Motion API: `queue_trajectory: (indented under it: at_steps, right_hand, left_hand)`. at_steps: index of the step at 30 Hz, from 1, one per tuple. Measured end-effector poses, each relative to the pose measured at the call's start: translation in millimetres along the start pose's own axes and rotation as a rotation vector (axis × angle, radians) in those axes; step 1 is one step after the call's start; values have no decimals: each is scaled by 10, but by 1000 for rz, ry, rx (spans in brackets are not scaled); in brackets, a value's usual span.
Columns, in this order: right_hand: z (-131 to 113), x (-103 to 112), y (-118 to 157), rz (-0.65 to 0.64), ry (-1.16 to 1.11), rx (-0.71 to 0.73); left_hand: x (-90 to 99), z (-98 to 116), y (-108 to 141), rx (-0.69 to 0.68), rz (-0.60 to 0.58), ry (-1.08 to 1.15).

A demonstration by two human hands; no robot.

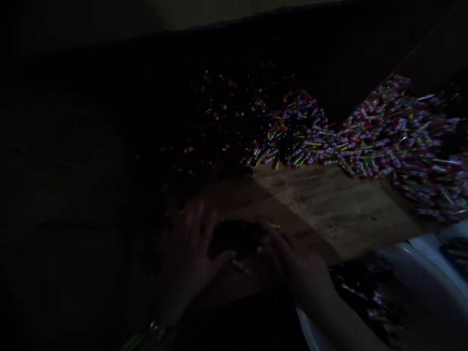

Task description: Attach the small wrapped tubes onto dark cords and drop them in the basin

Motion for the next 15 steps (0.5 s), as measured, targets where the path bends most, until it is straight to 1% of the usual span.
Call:
queue_trajectory:
  at_steps: [1, 2, 4, 6, 8, 10, 12, 13, 14, 15]
  right_hand:
    - [93, 36, 11, 33, 44, -18]
    - [186, 86, 24, 60, 74, -37]
    - [359, 255, 56, 135, 131, -79]
    - [517, 510, 117, 243, 180, -143]
    - [663, 800, 227, 354, 197, -228]
    - [796, 1082, 399, 483, 198, -312]
    - [927, 1299, 616, 601, 204, -383]
    - [999, 1377, 731, 653, 209, -420]
    - [1079, 1430, 840, 689, 210, -454]
    - [1168, 1461, 938, 715, 206, -484]
  left_hand:
    - [-173, 71, -48, -16, -103, -1]
    - [-329, 160, -98, -29, -181, -3]
    - [-602, 441, -205, -97, -280, 17]
    - [-843, 857, -293, -206, -319, 71]
    - [-1094, 1376, -317, -354, -330, 139]
    - [-1385, 1920, -243, -540, -348, 198]
    - [-1699, 2379, -76, -746, -394, 260]
    - [-1857, 2520, 14, -796, -439, 288]
    - [-1994, 2605, 95, -824, -477, 312]
    - [-2102, 2642, 164, -847, -509, 320]
Point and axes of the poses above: each hand's wrist, its own y-axis away from the middle knuckle, its own x-axis out of the back of the hand, z = x × y, the point moved 6 cm from there along -y, towards the middle knuckle, and after that the axes turned 14 degrees about -x, right-handed, at the moved point
